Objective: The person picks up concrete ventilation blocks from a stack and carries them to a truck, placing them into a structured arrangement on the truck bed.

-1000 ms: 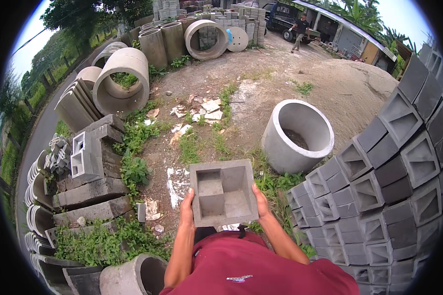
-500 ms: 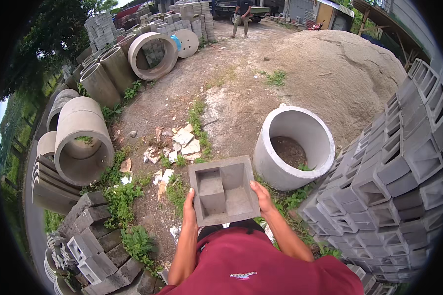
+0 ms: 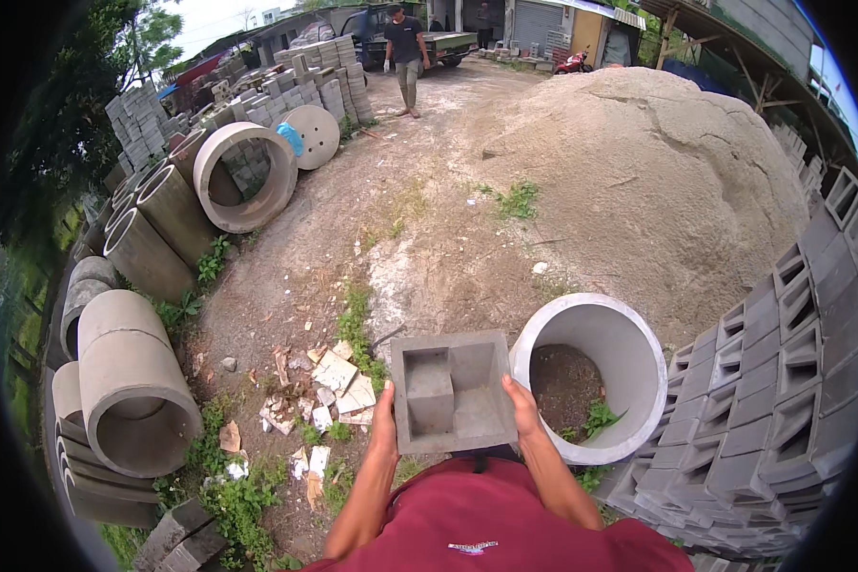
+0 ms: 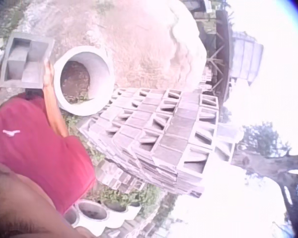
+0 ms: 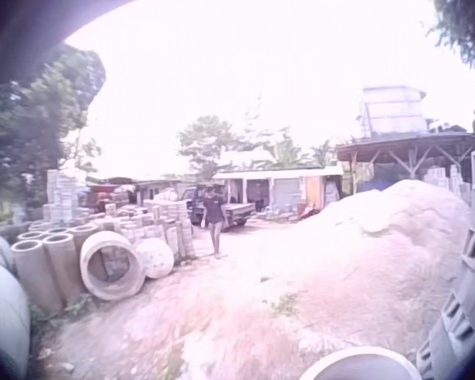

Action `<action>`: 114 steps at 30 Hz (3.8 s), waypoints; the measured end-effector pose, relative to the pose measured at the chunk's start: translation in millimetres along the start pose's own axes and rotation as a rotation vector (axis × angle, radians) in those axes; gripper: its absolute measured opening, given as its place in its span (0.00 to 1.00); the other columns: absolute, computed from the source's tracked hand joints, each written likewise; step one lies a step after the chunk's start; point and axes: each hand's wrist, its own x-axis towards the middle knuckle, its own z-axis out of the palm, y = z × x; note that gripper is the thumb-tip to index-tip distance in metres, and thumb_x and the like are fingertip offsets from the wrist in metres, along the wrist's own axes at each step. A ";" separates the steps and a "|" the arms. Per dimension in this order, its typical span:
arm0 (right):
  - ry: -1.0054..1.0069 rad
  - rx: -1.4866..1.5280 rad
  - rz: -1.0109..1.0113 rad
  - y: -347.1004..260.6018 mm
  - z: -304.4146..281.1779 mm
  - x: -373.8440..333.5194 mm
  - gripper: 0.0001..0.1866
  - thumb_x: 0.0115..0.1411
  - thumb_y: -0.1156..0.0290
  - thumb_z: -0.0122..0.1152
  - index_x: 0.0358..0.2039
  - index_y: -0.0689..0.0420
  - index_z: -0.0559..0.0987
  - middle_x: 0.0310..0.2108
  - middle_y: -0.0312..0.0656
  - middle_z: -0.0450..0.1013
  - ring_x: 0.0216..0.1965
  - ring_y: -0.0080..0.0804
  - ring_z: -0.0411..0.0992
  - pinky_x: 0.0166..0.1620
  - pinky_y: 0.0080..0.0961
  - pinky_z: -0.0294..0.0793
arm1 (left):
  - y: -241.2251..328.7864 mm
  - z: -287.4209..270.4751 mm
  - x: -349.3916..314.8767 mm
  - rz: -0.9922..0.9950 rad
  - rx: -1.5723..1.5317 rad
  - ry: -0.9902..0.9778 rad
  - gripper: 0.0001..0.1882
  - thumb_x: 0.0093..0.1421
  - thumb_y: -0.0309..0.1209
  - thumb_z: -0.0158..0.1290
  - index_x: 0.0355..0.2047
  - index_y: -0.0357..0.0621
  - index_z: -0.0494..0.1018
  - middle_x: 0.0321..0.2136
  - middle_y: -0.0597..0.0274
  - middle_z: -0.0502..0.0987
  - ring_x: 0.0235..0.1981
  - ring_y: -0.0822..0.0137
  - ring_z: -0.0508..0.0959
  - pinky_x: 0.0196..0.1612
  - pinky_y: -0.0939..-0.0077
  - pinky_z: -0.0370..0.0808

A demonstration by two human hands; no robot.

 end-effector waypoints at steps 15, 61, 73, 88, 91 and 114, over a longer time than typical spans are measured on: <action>0.151 -0.007 -0.070 -164.0 30.0 398.0 0.26 0.66 0.55 0.49 0.54 0.64 0.70 0.47 0.44 0.74 0.45 0.32 0.75 0.49 0.27 0.73 | 182.3 157.9 391.8 -0.053 0.087 -0.078 0.32 0.66 0.54 0.43 0.57 0.37 0.66 0.50 0.53 0.73 0.49 0.61 0.76 0.53 0.65 0.72; 0.068 -0.040 -0.017 -600.3 62.3 1881.5 0.28 0.62 0.59 0.58 0.56 0.64 0.69 0.49 0.44 0.73 0.49 0.31 0.72 0.52 0.26 0.69 | 681.0 579.2 1773.1 0.032 0.171 0.001 0.31 0.59 0.49 0.55 0.51 0.33 0.69 0.44 0.53 0.76 0.46 0.64 0.75 0.51 0.70 0.70; -0.012 -0.022 -0.046 -710.3 43.3 2244.1 0.30 0.63 0.59 0.57 0.59 0.65 0.65 0.52 0.45 0.70 0.51 0.30 0.70 0.53 0.26 0.69 | 770.6 688.0 2112.2 0.093 0.153 0.032 0.31 0.61 0.47 0.53 0.55 0.34 0.68 0.48 0.53 0.75 0.49 0.63 0.74 0.53 0.71 0.68; -0.019 -0.084 -0.029 -880.3 22.3 2666.2 0.37 0.54 0.65 0.68 0.59 0.66 0.63 0.52 0.48 0.69 0.51 0.35 0.69 0.53 0.30 0.69 | 908.9 867.2 2503.8 0.060 0.110 0.059 0.28 0.60 0.46 0.54 0.52 0.36 0.69 0.45 0.54 0.76 0.46 0.63 0.76 0.50 0.67 0.72; 0.011 -0.088 -0.044 -907.6 18.8 2753.1 0.36 0.54 0.66 0.68 0.59 0.66 0.63 0.52 0.48 0.69 0.51 0.35 0.69 0.53 0.29 0.69 | 936.4 899.3 2592.1 0.048 0.181 0.042 0.30 0.59 0.45 0.57 0.53 0.36 0.68 0.45 0.53 0.75 0.46 0.63 0.76 0.50 0.68 0.72; 0.081 -0.051 -0.006 -1114.9 -46.9 3408.4 0.37 0.53 0.65 0.67 0.59 0.66 0.63 0.50 0.50 0.69 0.50 0.35 0.69 0.52 0.29 0.69 | 1104.5 1148.0 3223.2 -0.006 0.237 0.035 0.30 0.53 0.36 0.63 0.52 0.32 0.68 0.43 0.52 0.76 0.42 0.60 0.78 0.46 0.67 0.75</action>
